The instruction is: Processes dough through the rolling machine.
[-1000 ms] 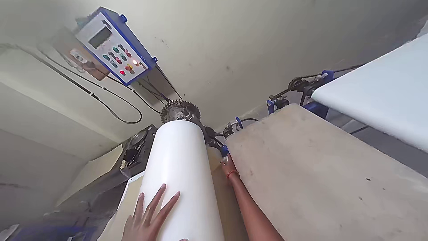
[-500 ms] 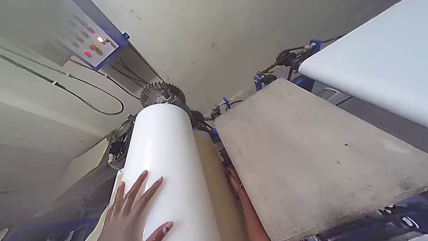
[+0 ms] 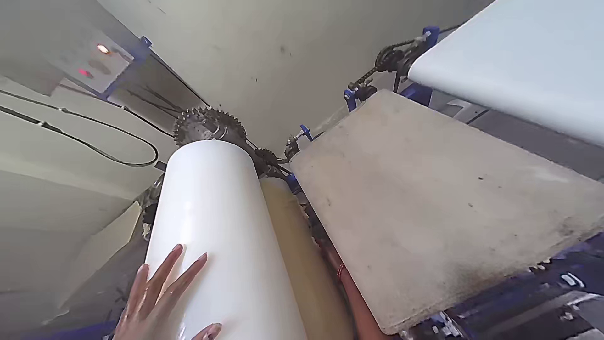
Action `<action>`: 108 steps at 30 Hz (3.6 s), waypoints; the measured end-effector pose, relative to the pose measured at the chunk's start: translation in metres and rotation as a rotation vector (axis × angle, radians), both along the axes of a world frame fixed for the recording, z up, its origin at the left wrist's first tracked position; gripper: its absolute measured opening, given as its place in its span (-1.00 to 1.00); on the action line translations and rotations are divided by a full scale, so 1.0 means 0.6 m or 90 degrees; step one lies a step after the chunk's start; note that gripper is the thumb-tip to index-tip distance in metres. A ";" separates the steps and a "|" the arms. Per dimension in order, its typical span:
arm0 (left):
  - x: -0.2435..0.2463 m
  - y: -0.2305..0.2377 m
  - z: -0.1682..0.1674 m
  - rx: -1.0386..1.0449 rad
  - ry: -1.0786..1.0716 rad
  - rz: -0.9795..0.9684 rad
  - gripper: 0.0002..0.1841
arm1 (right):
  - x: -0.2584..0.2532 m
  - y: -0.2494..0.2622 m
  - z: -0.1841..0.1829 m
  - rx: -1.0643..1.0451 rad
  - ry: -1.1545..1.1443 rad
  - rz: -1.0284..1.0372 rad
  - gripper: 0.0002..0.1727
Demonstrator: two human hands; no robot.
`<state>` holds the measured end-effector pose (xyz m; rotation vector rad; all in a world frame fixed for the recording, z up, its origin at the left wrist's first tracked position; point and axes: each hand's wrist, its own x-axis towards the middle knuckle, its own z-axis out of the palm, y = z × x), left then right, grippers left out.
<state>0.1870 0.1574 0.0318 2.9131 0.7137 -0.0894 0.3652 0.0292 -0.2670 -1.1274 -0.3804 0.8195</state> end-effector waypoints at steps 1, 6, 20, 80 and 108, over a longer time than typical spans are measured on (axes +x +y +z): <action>-0.002 0.001 -0.001 -0.002 -0.001 -0.007 -0.05 | 0.002 -0.018 0.105 -0.189 0.103 0.038 -0.51; -0.003 0.003 -0.001 -0.008 -0.002 -0.014 -0.05 | -0.052 -0.053 -0.027 -0.135 -0.044 0.039 -0.60; -0.004 0.010 -0.005 -0.008 -0.017 -0.014 -0.08 | -0.150 -0.135 -0.207 -0.216 -0.162 0.000 -0.48; -0.198 0.022 0.083 -0.035 -0.282 0.433 -0.29 | -0.049 -0.058 0.149 0.110 0.543 -0.077 -0.30; 0.185 -0.301 -0.404 -0.858 -1.237 0.749 -0.62 | 0.064 -0.113 0.185 -0.376 -0.662 0.595 0.17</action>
